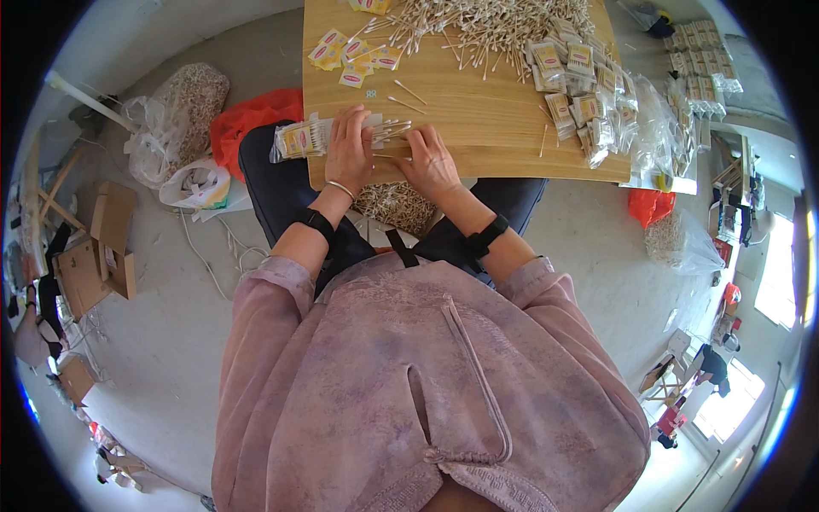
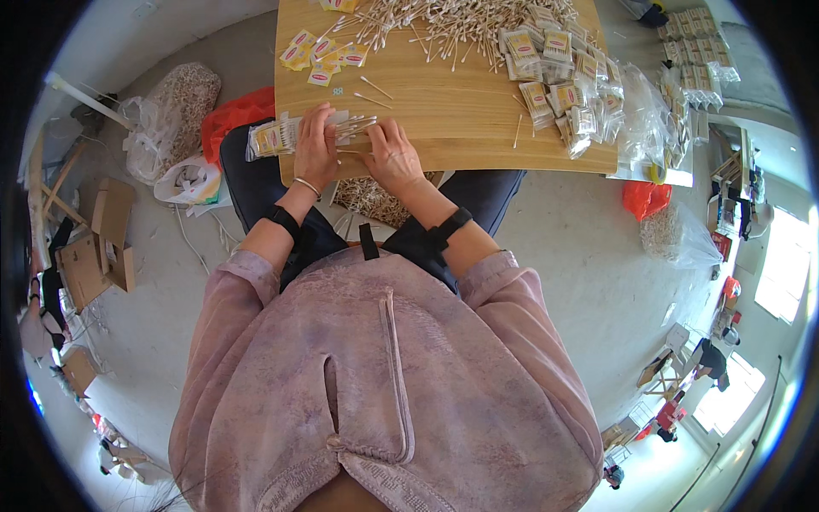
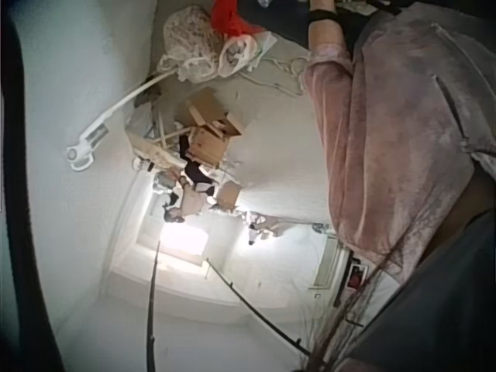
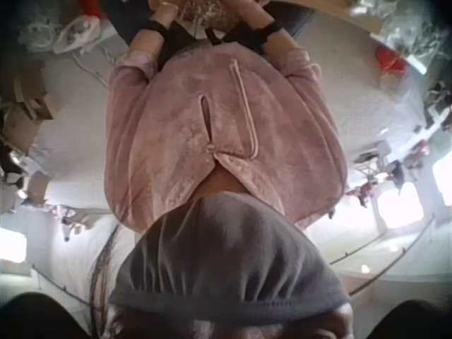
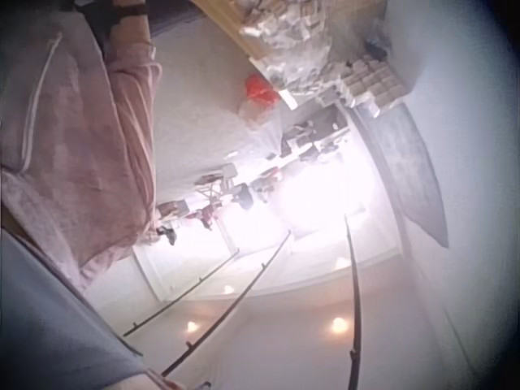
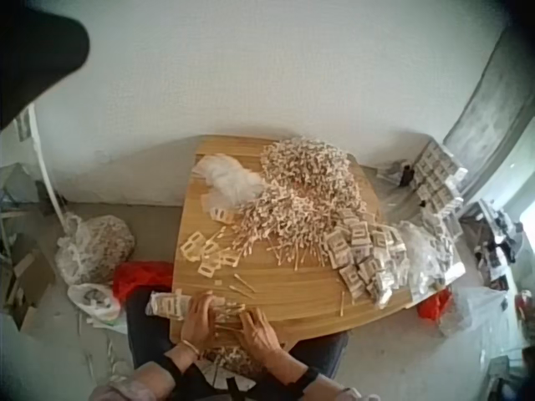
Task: The recorder is manually grouping cotton swabs and placing them into clear plastic packaging.
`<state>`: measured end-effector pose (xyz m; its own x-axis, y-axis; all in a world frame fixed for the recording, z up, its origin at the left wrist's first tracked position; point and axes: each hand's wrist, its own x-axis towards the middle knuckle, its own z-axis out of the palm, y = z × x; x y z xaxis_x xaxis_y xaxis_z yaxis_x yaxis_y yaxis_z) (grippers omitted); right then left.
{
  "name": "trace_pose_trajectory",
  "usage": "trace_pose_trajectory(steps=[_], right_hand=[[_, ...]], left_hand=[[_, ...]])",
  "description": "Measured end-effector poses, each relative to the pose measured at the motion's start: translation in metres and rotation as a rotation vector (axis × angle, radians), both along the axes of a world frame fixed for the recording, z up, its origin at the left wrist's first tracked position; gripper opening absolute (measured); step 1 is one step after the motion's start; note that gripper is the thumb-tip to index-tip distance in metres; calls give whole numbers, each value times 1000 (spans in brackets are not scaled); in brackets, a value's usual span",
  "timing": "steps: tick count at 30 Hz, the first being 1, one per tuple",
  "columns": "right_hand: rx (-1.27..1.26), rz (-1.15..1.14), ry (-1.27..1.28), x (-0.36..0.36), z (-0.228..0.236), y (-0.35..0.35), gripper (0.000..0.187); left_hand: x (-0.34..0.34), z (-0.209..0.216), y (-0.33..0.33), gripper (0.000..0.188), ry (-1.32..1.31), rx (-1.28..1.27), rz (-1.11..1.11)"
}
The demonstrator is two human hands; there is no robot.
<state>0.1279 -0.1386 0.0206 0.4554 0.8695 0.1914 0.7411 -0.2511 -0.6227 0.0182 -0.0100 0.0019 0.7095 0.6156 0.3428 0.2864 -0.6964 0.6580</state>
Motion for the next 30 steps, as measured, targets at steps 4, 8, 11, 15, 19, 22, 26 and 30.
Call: trace_pose_trajectory(steps=[4, 8, 11, 15, 19, 22, 26, 30], right_hand=[[-8, 10, -8, -3, -10, 14, 29], [78, -36, -48, -2, -8, 25, 27], [101, -6, -112, -15, 2, 20, 27], [56, 69, -188, -23, -7, 18, 22], [81, 34, -212, -11, -19, 16, 20], [67, 37, -225, 5, -18, 8, 15], [49, -55, -104, 13, -9, 4, 29], [115, -105, 145, 2, -10, 7, 55]], left_hand=[[-1, -3, 0, 24, -46, -36, 7], [2, -4, 6, 27, -155, -136, 11], [-3, -4, 8, 29, -184, -198, 43], [-1, 0, 7, 30, -237, -286, 61], [1, 3, 6, 30, -249, -303, 63], [-1, 2, 8, 28, -240, -315, 51], [-4, -3, 5, 37, -133, -200, -60], [-1, 3, -6, 52, -44, -19, -117]])
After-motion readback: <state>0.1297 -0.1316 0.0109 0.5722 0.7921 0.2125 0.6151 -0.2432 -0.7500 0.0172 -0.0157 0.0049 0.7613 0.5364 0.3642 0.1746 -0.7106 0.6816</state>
